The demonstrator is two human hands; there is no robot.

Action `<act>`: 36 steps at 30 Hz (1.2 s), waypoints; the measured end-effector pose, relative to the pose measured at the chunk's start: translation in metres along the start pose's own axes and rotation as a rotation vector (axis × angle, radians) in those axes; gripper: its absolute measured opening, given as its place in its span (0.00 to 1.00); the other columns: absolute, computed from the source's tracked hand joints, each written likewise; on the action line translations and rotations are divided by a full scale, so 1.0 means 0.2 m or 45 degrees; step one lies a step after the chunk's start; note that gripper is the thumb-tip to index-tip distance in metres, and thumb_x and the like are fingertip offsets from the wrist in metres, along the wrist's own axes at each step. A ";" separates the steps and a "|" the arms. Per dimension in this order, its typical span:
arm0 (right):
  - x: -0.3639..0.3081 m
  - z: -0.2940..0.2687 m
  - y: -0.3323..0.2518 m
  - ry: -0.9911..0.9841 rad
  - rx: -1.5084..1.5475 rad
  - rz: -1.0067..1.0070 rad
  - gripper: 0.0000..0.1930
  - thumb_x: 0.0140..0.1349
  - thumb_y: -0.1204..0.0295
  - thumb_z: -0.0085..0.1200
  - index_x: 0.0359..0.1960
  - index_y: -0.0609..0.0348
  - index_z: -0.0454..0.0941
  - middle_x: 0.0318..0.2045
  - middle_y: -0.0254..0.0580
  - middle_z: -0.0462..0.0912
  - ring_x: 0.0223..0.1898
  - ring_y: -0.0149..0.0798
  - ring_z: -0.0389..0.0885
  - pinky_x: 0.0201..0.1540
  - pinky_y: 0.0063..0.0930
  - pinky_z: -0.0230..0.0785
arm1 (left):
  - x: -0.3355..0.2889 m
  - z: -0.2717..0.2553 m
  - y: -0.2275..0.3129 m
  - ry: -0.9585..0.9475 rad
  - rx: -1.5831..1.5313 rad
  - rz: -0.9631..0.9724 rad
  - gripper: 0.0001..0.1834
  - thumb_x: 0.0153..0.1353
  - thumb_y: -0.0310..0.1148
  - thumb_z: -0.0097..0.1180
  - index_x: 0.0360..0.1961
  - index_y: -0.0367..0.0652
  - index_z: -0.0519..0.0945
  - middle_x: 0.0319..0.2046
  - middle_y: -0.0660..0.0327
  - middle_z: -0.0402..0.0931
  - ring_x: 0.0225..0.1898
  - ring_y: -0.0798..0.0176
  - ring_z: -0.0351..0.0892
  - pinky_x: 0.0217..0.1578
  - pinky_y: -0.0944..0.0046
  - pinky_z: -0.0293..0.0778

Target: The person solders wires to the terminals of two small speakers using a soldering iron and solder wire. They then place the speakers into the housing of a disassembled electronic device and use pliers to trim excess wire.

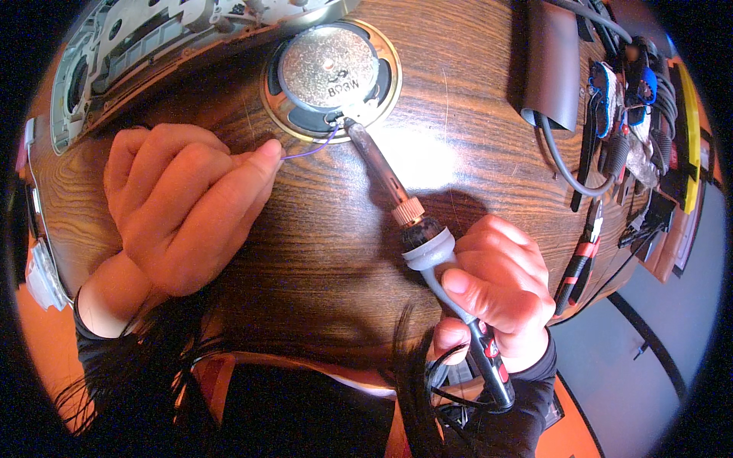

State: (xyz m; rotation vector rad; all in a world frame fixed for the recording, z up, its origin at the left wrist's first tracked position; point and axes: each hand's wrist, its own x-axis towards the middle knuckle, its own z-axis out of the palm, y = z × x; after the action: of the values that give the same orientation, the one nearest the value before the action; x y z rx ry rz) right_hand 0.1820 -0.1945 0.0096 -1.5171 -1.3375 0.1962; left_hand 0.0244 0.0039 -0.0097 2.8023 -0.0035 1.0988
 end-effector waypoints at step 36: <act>0.01 -0.04 0.00 -0.186 0.023 0.036 0.22 0.62 0.51 0.53 0.34 0.62 0.75 0.18 0.42 0.74 0.18 0.42 0.70 0.23 0.34 0.63 | 0.00 0.00 0.00 0.006 0.002 0.003 0.14 0.39 0.22 0.66 0.32 0.38 0.83 0.19 0.69 0.70 0.21 0.68 0.70 0.24 0.67 0.56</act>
State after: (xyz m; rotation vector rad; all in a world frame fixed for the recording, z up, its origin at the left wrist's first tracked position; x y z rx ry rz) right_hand 0.1874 -0.1975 0.0140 -1.5310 -1.4258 0.3411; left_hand 0.0248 0.0039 -0.0101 2.8017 -0.0055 1.1057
